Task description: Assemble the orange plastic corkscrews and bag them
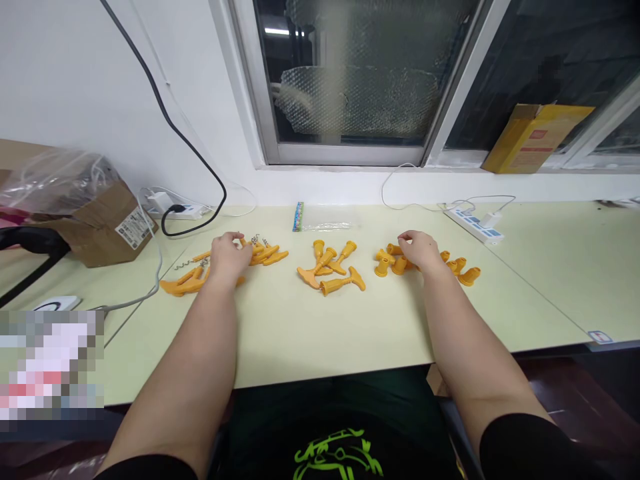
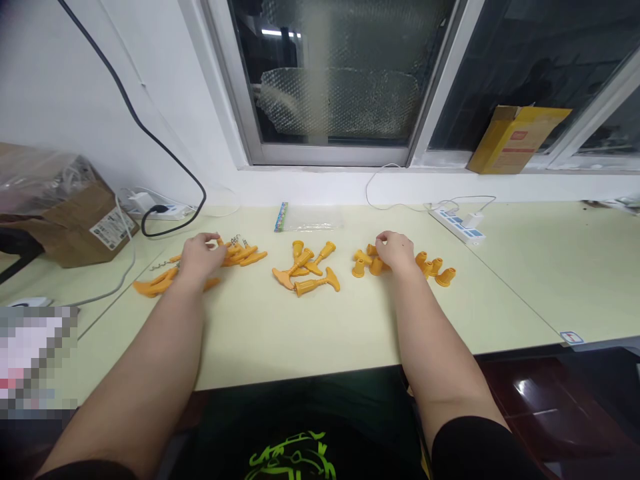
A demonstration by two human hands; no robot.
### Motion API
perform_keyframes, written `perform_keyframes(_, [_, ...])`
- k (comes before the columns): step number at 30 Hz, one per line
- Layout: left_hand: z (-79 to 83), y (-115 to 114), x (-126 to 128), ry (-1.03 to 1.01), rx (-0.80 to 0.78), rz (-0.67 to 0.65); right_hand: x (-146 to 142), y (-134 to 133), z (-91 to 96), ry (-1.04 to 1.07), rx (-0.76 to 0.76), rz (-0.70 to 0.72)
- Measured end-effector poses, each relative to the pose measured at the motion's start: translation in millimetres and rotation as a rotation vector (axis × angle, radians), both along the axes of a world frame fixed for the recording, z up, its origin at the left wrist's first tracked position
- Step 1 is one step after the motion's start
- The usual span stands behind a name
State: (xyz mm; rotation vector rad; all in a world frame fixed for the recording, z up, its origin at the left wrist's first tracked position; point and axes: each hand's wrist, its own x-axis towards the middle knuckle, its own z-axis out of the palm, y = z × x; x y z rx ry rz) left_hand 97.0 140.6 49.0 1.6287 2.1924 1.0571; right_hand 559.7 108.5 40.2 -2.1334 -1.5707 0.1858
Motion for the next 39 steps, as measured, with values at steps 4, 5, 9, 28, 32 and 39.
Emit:
perform_keyframes(4, [-2.7,-2.0,-0.4,0.107,-0.013,0.023,5.3,7.6,1.4,0.012,-0.104,-0.017])
perform_keyframes(5, [-3.5,-2.4,1.0,0.121,-0.004,0.018,5.1,10.0,2.2,0.014,-0.140,-0.008])
perform_keyframes(9, [-9.7,-0.6,7.3,0.101,0.068,-0.051,1.9,24.0,6.2,-0.046,-0.265,0.106])
perform_keyframes(28, [-7.8,-39.6,87.6,0.202,0.692,-0.805,-77.0,-11.0,35.1,1.067,0.311,0.470])
perform_keyframes(32, [-9.4,-46.9,100.9,0.276,0.765,-0.925,-99.0,-23.0,28.8,1.282,0.142,0.465])
perform_keyframes(39, [-2.1,-47.7,94.5,0.168,0.736,-1.005,-98.1,-23.4,20.7,1.407,-0.112,0.496])
